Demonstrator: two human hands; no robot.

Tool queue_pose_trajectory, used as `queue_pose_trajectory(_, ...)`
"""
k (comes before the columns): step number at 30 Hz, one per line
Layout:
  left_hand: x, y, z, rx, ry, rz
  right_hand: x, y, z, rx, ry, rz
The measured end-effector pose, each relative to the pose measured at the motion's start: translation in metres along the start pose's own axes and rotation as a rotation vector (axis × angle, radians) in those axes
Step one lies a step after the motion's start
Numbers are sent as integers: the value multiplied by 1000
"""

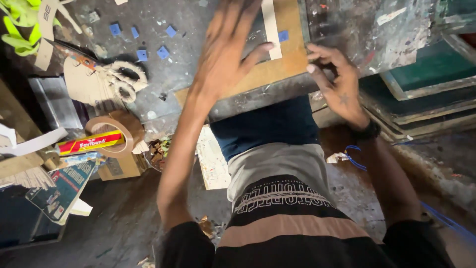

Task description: Apply adhesive to small blue square pieces and position them on a template before marking wooden shapes on a workbench.

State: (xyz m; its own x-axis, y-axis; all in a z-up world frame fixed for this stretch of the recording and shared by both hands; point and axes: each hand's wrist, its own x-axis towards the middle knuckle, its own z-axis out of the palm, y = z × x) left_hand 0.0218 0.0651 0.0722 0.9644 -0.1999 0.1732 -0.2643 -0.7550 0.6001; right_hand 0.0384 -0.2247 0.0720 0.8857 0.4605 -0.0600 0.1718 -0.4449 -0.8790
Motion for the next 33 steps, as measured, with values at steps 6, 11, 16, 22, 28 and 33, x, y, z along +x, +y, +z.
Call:
queue_pose_trajectory(6, -84, 23, -13, -168, 211, -300, -14, 3, 7, 78, 41, 26)
queue_pose_trajectory(11, -145, 26, 3, -114, 286, -444, -9, -7, 17, 31, -28, -20)
queue_pose_trajectory(16, -161, 30, 16, -6, 357, -588, -9, -8, 36, 78, -76, -48)
queue_pose_trajectory(22, -149, 33, 37, 135, 289, -576, -17, -33, 44, 63, -108, -14)
queue_pose_trajectory(28, -144, 36, 34, 113, 318, -575, -31, -36, 49, 137, -138, 99)
queue_pose_trajectory(33, -137, 53, 27, 105, 332, -580, -42, -24, 64, 346, -184, 214)
